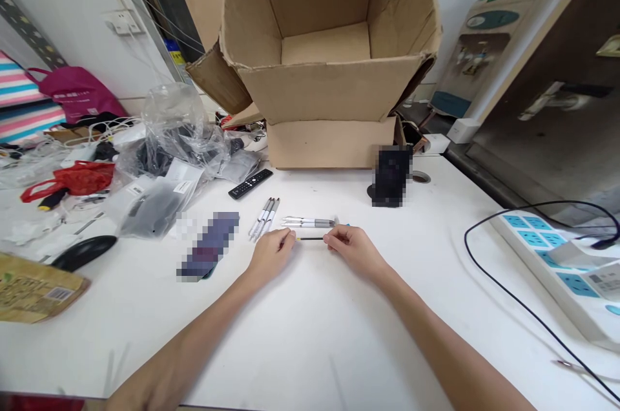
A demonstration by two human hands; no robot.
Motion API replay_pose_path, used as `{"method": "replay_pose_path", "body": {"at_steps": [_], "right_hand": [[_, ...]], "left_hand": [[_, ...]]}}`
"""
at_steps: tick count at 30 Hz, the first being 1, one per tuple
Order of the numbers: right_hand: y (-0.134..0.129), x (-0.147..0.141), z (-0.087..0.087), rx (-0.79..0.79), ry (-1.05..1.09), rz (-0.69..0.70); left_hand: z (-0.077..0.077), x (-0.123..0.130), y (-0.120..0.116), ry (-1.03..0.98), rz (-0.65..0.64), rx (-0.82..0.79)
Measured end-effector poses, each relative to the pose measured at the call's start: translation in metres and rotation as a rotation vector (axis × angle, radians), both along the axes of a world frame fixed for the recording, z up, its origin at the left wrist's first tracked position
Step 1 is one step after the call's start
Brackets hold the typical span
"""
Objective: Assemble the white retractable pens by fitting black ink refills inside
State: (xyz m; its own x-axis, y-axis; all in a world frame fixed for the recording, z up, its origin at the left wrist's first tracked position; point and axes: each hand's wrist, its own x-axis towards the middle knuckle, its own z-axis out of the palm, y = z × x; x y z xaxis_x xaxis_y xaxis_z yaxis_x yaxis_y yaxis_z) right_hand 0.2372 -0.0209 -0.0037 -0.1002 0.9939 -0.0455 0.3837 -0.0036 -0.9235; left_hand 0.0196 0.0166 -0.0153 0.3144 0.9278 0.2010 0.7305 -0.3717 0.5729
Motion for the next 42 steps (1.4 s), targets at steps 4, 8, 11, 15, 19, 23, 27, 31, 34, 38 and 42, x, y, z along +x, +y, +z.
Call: {"method": "replay_pose_path", "body": {"at_steps": [4, 8, 11, 15, 19, 23, 27, 31, 34, 38, 42], "right_hand": [[0.002, 0.003, -0.002, 0.001, 0.071, -0.031], [0.000, 0.002, 0.001, -0.013, 0.033, -0.044], [-0.001, 0.001, 0.003, -0.040, 0.023, -0.030], [0.000, 0.000, 0.001, -0.004, 0.045, -0.027], [0.001, -0.001, 0.000, 0.008, 0.076, -0.061], [-0.001, -0.002, 0.001, -0.026, 0.019, -0.073], [0.000, -0.001, 0.001, -0.009, 0.090, -0.067], [0.001, 0.000, 0.002, -0.005, 0.121, -0.084], [-0.001, -0.002, 0.005, -0.008, 0.052, -0.080], [-0.010, -0.012, 0.006, 0.082, -0.095, -0.056], [-0.018, -0.023, 0.000, 0.287, -0.223, 0.075]], "left_hand": [[0.001, 0.000, 0.000, 0.000, -0.001, -0.002], [0.001, 0.000, -0.001, 0.001, 0.001, -0.006], [0.002, 0.000, -0.001, -0.003, 0.000, -0.009], [0.003, 0.000, -0.001, -0.002, 0.010, -0.013], [0.002, 0.000, 0.000, 0.004, 0.009, -0.021], [0.001, 0.001, -0.001, 0.010, 0.001, -0.009], [0.003, 0.001, -0.002, 0.006, -0.002, -0.006], [0.004, 0.000, -0.001, 0.003, -0.012, -0.011], [0.004, 0.001, -0.001, 0.030, -0.016, -0.006], [0.006, 0.003, -0.008, 0.124, -0.078, 0.043], [0.009, 0.006, -0.016, 0.158, -0.231, 0.076]]}}
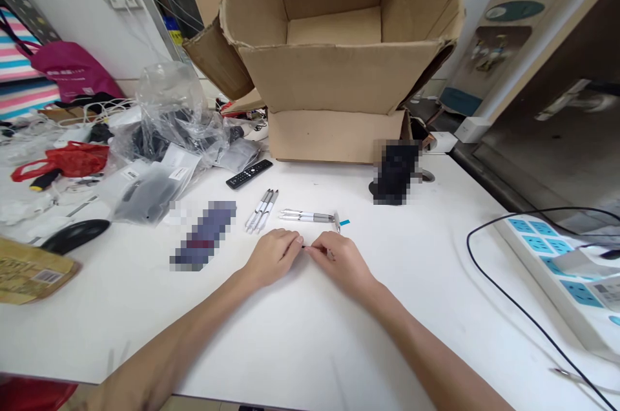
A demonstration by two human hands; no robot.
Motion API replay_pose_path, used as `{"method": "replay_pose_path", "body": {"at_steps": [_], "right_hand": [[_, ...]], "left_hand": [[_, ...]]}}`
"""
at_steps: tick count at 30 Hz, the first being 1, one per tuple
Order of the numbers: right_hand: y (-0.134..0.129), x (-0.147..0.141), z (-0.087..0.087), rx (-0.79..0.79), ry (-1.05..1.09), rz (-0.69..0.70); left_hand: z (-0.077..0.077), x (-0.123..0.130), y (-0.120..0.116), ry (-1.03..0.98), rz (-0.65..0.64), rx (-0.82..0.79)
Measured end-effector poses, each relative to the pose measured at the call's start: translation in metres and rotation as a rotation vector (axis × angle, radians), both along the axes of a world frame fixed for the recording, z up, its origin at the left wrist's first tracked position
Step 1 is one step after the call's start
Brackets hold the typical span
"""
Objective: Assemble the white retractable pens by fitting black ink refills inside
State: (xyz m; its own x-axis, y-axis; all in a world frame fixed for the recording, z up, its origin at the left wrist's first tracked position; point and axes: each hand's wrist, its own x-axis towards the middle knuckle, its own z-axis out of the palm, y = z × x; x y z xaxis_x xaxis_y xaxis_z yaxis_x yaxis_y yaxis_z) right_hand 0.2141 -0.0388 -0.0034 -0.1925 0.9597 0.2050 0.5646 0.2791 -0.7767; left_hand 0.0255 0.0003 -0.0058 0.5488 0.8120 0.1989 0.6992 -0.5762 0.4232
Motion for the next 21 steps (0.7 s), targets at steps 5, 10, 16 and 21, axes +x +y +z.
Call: {"method": "replay_pose_path", "body": {"at_steps": [5, 10, 16, 21], "right_hand": [[0.004, 0.008, -0.005, 0.168, -0.086, 0.036], [0.018, 0.028, -0.009, 0.198, -0.199, -0.166], [0.028, 0.043, -0.016, 0.129, -0.229, -0.396], [0.030, 0.047, -0.020, 0.090, -0.337, -0.513]], "left_hand": [[-0.002, 0.000, 0.000, -0.041, 0.000, 0.007], [-0.005, 0.000, 0.003, -0.098, 0.107, 0.007], [-0.003, 0.000, 0.003, -0.120, 0.162, -0.003], [-0.002, 0.000, 0.002, -0.114, 0.163, -0.017]]}}
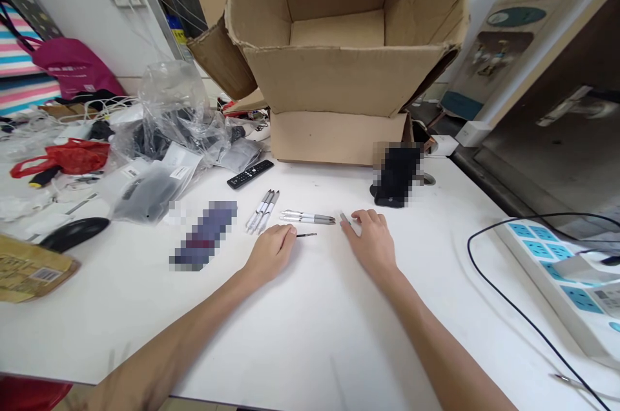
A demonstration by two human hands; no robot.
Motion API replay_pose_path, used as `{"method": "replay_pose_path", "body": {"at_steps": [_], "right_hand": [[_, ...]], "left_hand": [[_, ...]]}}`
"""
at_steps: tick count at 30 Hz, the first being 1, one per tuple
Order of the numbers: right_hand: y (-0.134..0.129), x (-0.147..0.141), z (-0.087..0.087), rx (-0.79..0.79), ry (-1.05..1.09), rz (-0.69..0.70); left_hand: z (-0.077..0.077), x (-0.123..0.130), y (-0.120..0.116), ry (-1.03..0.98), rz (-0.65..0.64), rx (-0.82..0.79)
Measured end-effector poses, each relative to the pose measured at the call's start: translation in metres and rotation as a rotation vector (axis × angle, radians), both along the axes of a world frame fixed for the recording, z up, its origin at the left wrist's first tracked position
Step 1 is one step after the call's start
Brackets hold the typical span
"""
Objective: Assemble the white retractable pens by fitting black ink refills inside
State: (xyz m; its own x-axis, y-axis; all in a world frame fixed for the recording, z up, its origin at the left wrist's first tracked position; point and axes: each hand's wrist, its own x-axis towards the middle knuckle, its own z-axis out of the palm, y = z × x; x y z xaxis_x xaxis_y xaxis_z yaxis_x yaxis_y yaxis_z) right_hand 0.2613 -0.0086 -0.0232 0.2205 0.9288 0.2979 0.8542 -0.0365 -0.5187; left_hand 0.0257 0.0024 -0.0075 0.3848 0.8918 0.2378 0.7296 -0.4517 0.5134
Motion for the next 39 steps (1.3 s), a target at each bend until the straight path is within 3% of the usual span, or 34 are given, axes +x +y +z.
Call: {"method": "replay_pose_path", "body": {"at_steps": [4, 8, 12, 16, 29, 35, 39], "right_hand": [[0.003, 0.005, -0.001, -0.033, -0.022, -0.028], [0.003, 0.008, 0.012, 0.018, 0.284, -0.079], [-0.004, 0.000, 0.027, -0.011, 0.615, 0.096], [-0.011, -0.011, 0.030, -0.082, 0.764, 0.226], [-0.017, -0.023, 0.028, -0.165, 0.756, 0.274], [-0.020, -0.029, 0.023, -0.224, 0.672, 0.359], [-0.023, -0.032, 0.024, -0.229, 0.555, 0.386]], "left_hand": [[0.000, 0.000, 0.001, -0.003, -0.004, -0.021], [0.000, -0.003, 0.006, -0.005, 0.017, -0.029], [-0.002, -0.005, 0.010, 0.027, 0.068, 0.002], [-0.003, -0.004, 0.009, 0.080, 0.067, 0.028], [-0.004, -0.002, 0.007, 0.095, 0.030, 0.031], [0.002, 0.000, -0.002, 0.056, -0.183, -0.030], [0.002, 0.001, -0.004, 0.097, -0.223, -0.036]]}}
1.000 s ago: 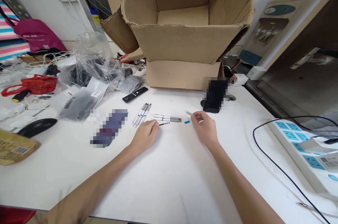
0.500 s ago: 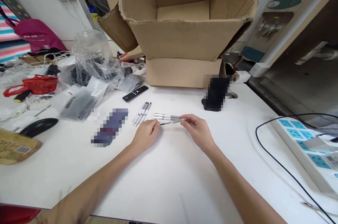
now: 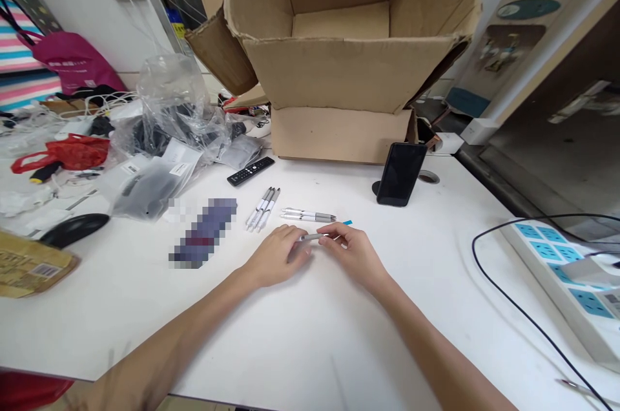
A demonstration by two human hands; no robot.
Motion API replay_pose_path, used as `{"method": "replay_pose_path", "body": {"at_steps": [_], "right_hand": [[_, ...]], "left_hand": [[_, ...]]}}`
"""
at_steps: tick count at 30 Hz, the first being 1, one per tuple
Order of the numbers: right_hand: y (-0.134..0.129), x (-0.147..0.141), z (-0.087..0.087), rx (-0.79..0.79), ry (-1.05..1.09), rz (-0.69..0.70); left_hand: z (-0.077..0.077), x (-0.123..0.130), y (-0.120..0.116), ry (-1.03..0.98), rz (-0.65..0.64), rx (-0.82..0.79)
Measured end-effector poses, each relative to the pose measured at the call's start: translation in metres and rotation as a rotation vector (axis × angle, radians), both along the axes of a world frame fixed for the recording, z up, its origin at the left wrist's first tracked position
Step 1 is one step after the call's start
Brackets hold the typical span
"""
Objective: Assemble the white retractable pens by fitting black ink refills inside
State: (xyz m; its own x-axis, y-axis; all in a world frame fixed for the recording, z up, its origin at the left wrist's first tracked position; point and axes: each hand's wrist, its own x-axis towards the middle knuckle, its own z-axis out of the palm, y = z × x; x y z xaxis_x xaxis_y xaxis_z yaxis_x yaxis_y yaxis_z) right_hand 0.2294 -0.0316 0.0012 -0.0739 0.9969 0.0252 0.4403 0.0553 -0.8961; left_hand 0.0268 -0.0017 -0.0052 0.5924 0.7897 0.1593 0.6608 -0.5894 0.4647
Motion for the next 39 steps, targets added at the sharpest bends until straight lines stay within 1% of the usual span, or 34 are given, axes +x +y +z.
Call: {"method": "replay_pose_path", "body": {"at_steps": [4, 8, 10, 14, 16, 19, 22, 25, 28, 32, 35, 37, 39], "right_hand": [[-0.0022, -0.0026, 0.0043, 0.038, -0.117, 0.026], [-0.0044, -0.0062, 0.0024, 0.068, -0.240, 0.038], [-0.0057, -0.0077, -0.0006, 0.068, -0.268, 0.033], [-0.0069, -0.0077, -0.0036, 0.058, -0.280, 0.024], [-0.0067, -0.0063, -0.0024, 0.099, -0.312, 0.057], [-0.0060, -0.0048, -0.0002, 0.204, -0.361, 0.141], [-0.0056, -0.0055, -0.0010, 0.245, -0.375, 0.159], [-0.0058, -0.0066, -0.0024, 0.179, -0.349, 0.178], [-0.0062, -0.0061, -0.0013, 0.124, -0.337, 0.183], [-0.0058, -0.0039, 0.0013, 0.197, -0.335, 0.188], [-0.0049, -0.0036, 0.0006, 0.268, -0.321, 0.205], [-0.0044, -0.0043, -0.0012, 0.275, -0.339, 0.184], [-0.0045, -0.0050, -0.0031, 0.249, -0.364, 0.166]], "left_hand": [[-0.0003, -0.0004, 0.0006, 0.033, 0.007, 0.024], [0.0015, 0.0003, -0.0013, 0.044, -0.004, 0.015], [0.0017, 0.0008, -0.0023, 0.045, -0.021, 0.015], [-0.0018, 0.0005, -0.0014, 0.069, -0.062, 0.065], [-0.0042, -0.0002, 0.0002, 0.084, -0.057, 0.072], [-0.0061, -0.0014, 0.0020, 0.086, -0.014, 0.046], [-0.0046, -0.0023, 0.0016, 0.069, -0.003, 0.014], [-0.0014, -0.0028, 0.0000, 0.019, -0.019, -0.035], [0.0003, -0.0031, -0.0002, 0.030, -0.051, -0.048], [-0.0002, -0.0037, 0.0017, 0.060, -0.044, -0.003], [-0.0001, -0.0040, 0.0016, 0.050, -0.019, -0.038], [-0.0007, -0.0041, 0.0010, 0.031, -0.018, -0.071], [-0.0029, -0.0041, 0.0008, 0.035, -0.041, -0.059]]}}
